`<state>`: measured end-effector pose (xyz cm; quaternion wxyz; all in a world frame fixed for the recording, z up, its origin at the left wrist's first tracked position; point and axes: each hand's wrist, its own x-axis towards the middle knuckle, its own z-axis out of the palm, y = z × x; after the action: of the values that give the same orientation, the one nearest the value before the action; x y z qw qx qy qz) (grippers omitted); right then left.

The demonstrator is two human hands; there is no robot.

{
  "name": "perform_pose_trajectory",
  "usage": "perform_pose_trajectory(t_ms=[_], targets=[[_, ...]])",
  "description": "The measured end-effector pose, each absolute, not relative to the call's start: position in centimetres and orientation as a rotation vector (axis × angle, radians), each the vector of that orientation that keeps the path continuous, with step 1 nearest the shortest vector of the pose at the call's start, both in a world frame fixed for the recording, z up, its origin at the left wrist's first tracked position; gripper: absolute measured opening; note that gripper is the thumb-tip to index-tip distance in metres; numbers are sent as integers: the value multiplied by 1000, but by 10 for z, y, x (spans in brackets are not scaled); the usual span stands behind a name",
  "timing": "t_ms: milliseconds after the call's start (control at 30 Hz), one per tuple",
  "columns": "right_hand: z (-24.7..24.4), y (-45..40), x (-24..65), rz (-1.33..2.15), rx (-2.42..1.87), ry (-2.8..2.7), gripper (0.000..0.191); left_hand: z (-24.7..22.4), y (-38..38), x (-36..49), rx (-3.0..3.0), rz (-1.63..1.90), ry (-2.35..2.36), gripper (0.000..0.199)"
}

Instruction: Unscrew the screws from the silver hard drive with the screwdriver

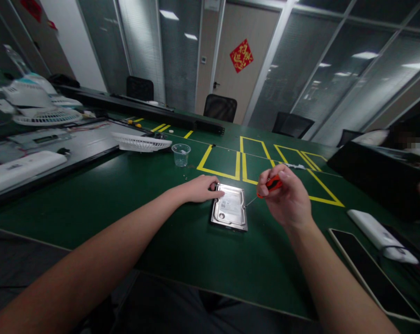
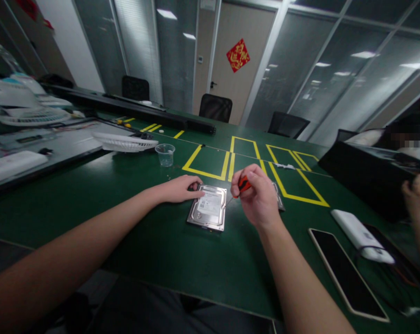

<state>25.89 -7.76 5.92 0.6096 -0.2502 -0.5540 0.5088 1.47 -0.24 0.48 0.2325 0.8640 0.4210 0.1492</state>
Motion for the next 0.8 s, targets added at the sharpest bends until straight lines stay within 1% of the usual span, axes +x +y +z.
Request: perform_pose_trajectory(t_ms=[267, 333, 500, 667, 800], targets=[[62, -79, 259, 1236, -556, -1261, 11, 4, -1, 14, 2351, 411, 1147, 60], [62, -79, 259, 1224, -562, -1273, 14, 4, -1, 14, 2356, 410, 1149, 60], [64, -80, 259, 1244, -540, -1252, 30, 2, 0, 14, 2349, 416, 1144, 60], [65, -80, 260, 1275, -533, -1243, 31, 0, 1, 14, 2389, 439, 1135, 55], [64, -79, 260, 1286, -527, -1281, 31, 2, 0, 14, 2369, 416, 1154, 57]])
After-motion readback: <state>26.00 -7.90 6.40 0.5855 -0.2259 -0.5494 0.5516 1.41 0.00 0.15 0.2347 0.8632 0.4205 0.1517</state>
